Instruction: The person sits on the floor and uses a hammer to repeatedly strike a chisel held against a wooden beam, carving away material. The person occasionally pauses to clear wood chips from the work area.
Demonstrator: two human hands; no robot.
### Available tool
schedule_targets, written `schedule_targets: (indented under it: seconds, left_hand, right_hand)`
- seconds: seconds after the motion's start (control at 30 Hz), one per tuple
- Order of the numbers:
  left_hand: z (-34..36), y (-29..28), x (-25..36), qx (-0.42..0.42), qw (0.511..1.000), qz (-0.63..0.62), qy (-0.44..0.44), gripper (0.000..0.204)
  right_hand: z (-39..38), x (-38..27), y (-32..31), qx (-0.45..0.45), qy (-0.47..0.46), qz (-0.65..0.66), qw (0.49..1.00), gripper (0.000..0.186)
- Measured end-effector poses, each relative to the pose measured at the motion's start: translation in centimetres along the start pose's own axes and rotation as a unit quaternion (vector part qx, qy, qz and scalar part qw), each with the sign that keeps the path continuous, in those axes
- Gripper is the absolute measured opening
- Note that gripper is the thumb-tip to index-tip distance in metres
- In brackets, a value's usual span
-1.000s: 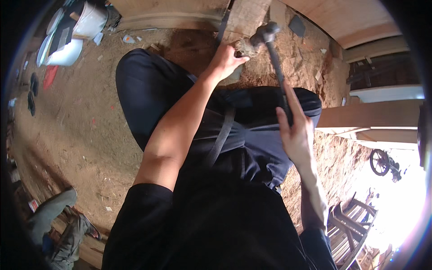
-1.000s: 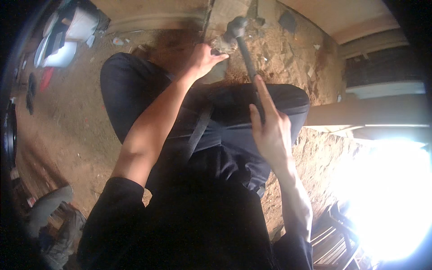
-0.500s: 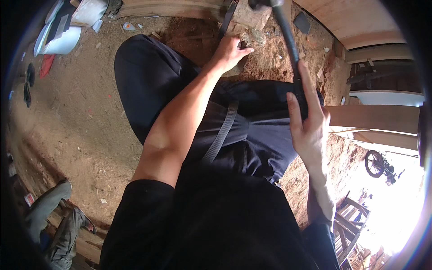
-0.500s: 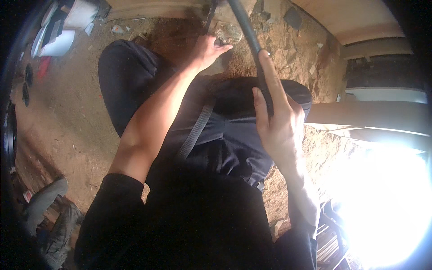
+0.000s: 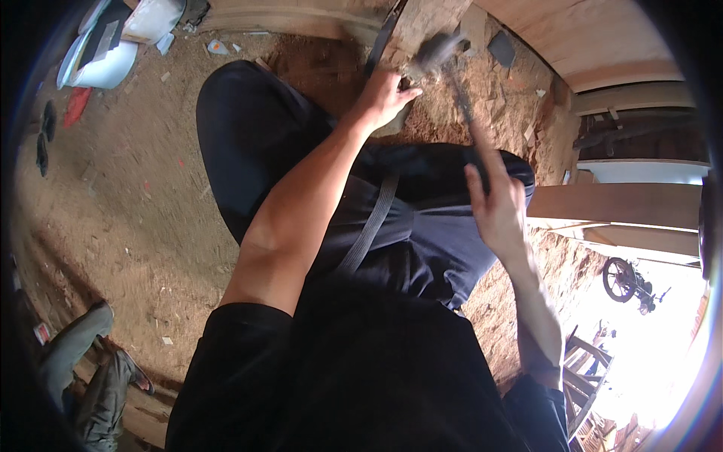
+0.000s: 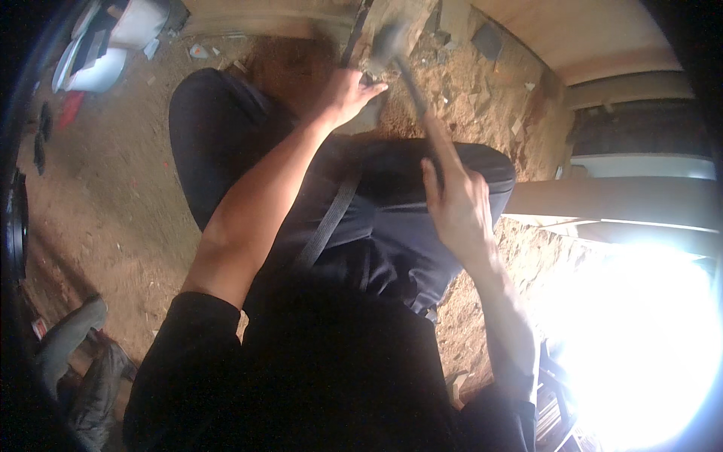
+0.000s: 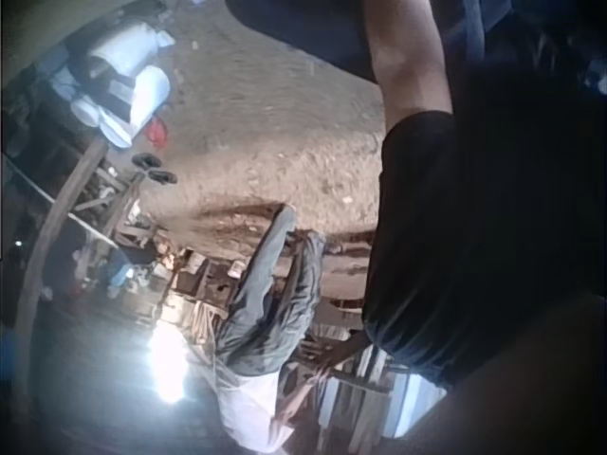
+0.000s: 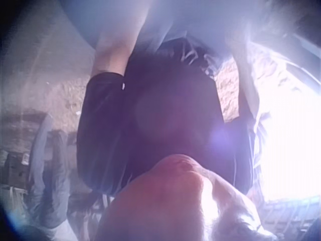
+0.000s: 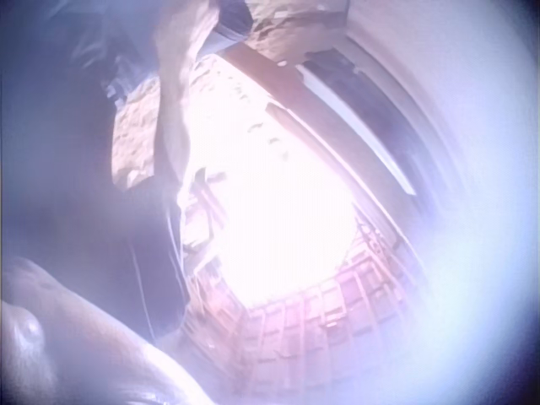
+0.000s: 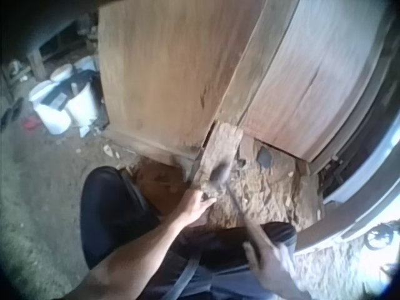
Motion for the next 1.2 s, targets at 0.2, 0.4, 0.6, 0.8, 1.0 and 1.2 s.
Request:
schedule_targets:
  seconds: [0.2,0.4,0.6,0.8,1.0,1.2]
  left_hand:
    - [0.4,0.1,-2.1,0.025,0.999,-0.020,0.015,0.036]
    - [0.9,-0.6,0.8,-0.049,0.996,0.064,-0.031,0.044]
    - [0.4,0.3,-1.4,-0.010,1.000,0.004,-0.001,0.038]
    - [-0.8,1.8,-0.9,0.051,0.998,-0.019,0.045,0.042]
    - [0.1,0.7,-1.4,0.015,1.000,0.004,0.003,0.043]
    - [-1.1,1.8,-0.4,-0.014,0.999,0.030,-0.009,0.044]
  right_hand:
    - [1.5,-1.8,-2.2,0.107,-0.054,0.039,0.992,0.061]
    - [0.5,0.7,-1.5,-0.103,0.136,-0.005,0.985,0.060]
    - [1.3,-2.2,-3.3,0.138,-0.031,0.045,0.989,0.061]
    - [-1.0,0.5,-1.2,-0.067,0.036,0.024,0.997,0.062]
    - [0.4,-1.1,-2.1,0.084,0.017,0.082,0.993,0.060]
    - [-0.9,1.0,-1.8,0.023,0.016,0.000,1.000,0.060]
Point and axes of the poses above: each hand's wrist, its own z-axis towards the middle knuckle, its own y-axis out of the palm, x = y × z, the point moved 2 cm from there along z, towards the middle knuckle, and after that the axes turned 4 degrees about z, right-handed, at the moved point
